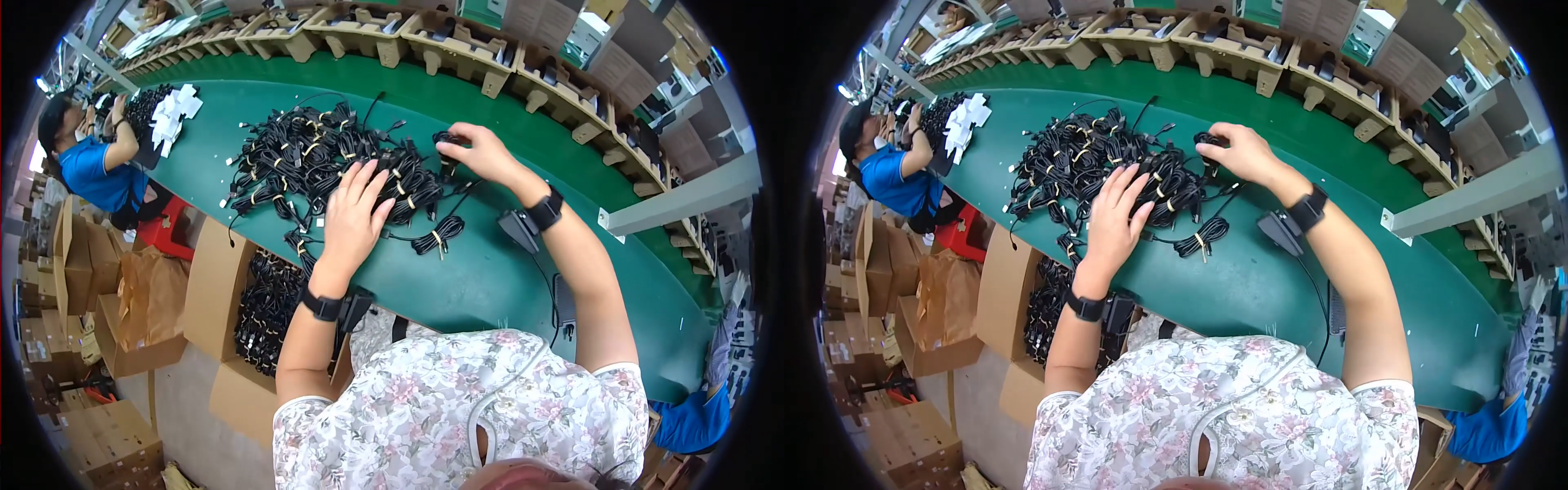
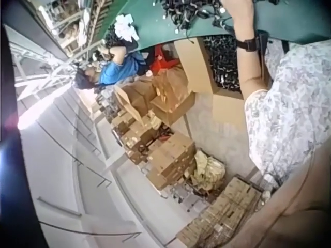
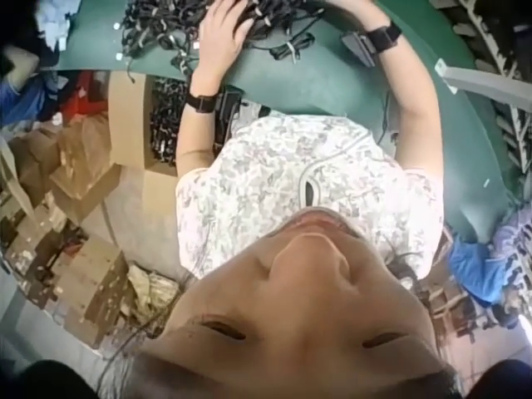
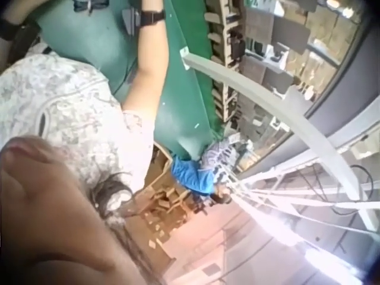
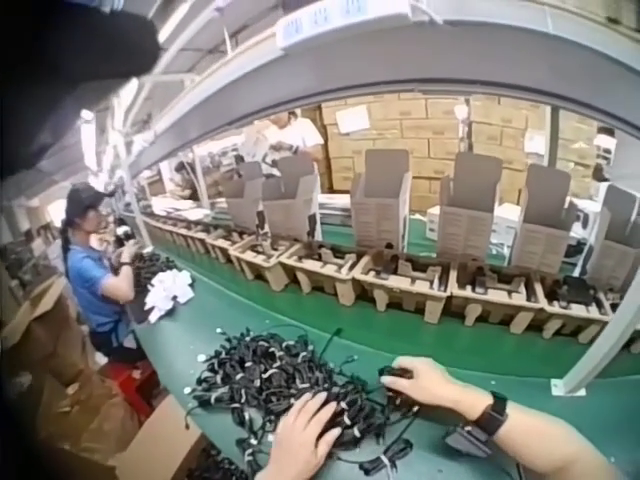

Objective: The person picks up a bundle of cables from a box and places them on the table, then fits a base, a cable, and a microphone into a tray. After repeating this process to fill several trays, the person closes a cardboard box and places it on the floor.

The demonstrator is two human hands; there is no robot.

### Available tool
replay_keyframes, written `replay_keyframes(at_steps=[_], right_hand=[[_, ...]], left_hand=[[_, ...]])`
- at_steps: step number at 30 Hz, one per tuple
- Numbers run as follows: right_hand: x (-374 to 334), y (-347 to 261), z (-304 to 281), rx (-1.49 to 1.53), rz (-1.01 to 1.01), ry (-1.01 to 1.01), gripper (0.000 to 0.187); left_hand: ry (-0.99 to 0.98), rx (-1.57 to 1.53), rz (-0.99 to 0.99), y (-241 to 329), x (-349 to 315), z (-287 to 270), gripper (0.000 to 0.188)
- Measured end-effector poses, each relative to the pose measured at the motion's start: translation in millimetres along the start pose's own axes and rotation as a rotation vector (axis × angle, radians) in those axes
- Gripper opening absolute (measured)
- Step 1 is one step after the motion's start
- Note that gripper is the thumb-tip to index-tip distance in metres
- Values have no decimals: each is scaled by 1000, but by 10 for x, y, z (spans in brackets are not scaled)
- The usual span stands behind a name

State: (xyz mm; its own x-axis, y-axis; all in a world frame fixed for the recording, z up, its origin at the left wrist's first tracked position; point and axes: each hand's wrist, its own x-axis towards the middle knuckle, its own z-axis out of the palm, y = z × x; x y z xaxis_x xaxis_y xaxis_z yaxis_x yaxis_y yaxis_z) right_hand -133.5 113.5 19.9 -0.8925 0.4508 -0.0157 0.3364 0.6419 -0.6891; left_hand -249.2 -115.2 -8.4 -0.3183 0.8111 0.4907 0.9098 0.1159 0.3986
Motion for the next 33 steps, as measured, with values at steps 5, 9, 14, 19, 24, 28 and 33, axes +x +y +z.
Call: replay_keyframes(at_steps=[5, 9, 14, 19, 24, 28, 33], right_hand=[[-333, -252, -321, 559, -158, 210, 23], [-555, -639, -621, 740, -162, 267, 22], [-826, -829, -648, 1015, -145, 102, 22], [-1025, -912, -615, 1023, -132, 245, 21], [-1140, -647, -645, 1108, -164, 456, 21], [-1339, -436, -720, 853, -67, 481, 19], [-1491, -330, -748, 656, 0, 461, 15]], left_hand=[[248, 211, 20, 336, 192, -360, 48], [402, -103, 119, 584, 408, -309, 60], [354, -424, 80, 801, 642, 19, 74], [89, -834, -49, 1022, 645, 211, 74], [-760, -1787, -324, 1311, 403, 296, 68], [-172, -1138, -193, 1137, 328, 461, 62], [84, -687, 293, 1020, 326, 437, 46]])
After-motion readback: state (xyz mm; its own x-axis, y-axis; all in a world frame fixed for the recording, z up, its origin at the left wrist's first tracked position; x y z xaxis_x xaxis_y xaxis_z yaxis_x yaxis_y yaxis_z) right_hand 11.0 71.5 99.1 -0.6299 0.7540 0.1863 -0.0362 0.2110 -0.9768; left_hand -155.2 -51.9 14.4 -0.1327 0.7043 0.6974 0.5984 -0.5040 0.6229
